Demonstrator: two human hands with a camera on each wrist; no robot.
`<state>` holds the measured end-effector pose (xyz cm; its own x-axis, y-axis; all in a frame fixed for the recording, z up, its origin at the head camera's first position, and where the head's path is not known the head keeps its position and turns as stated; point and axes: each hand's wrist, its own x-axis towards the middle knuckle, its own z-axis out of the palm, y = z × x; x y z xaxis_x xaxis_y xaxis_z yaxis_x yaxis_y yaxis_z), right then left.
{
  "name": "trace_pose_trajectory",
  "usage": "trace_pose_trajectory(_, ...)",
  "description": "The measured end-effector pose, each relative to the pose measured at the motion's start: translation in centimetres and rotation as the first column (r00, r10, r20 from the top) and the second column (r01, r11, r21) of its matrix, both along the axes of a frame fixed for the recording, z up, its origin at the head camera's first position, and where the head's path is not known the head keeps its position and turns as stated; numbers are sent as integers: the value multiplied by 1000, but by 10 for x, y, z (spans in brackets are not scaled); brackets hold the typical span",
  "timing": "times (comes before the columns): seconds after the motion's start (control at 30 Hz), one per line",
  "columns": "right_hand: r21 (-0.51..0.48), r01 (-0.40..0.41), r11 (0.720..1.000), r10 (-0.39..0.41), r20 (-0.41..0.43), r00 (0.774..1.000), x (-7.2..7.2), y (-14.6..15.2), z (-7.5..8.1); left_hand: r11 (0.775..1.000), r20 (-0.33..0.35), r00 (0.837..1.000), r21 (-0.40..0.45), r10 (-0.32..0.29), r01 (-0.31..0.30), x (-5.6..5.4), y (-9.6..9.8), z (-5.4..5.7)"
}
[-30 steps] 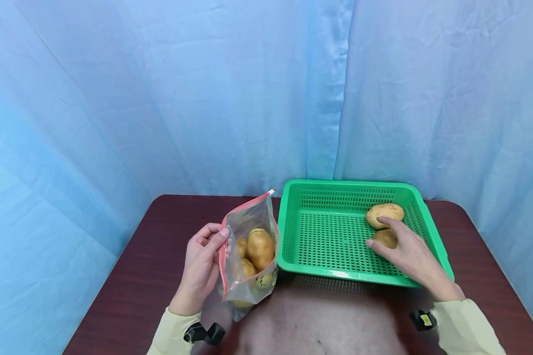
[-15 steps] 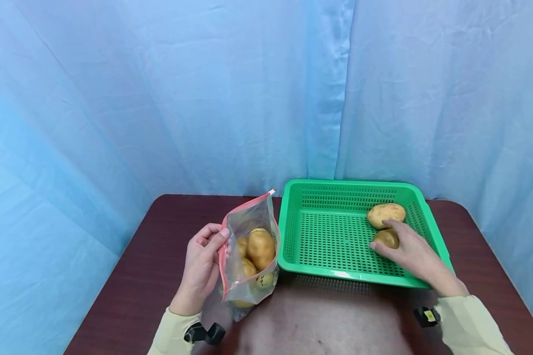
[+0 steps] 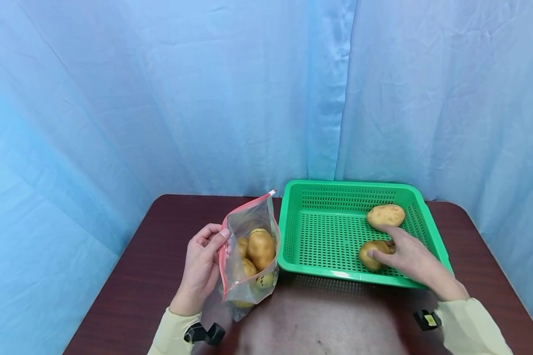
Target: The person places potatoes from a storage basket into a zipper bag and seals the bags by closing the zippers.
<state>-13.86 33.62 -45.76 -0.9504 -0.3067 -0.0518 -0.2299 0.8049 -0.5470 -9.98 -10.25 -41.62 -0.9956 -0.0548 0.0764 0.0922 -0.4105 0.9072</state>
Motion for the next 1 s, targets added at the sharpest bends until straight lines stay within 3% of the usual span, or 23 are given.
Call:
trace_pose_trajectory(0.5,45,-154,987,158,-86,984,-1,6,3,1000,3,1000,12,5,-5,1,0,0)
trace_pose_trajectory(0.8,40,-168,985,166,46,985,-6,7,0,1000,8,1000,10,0,0,1,1,1)
trace_pose_trajectory(1.0,32,-176,984,173,88,981,-9,9,-4,1000,10,1000,6,-3,3,2,1,1)
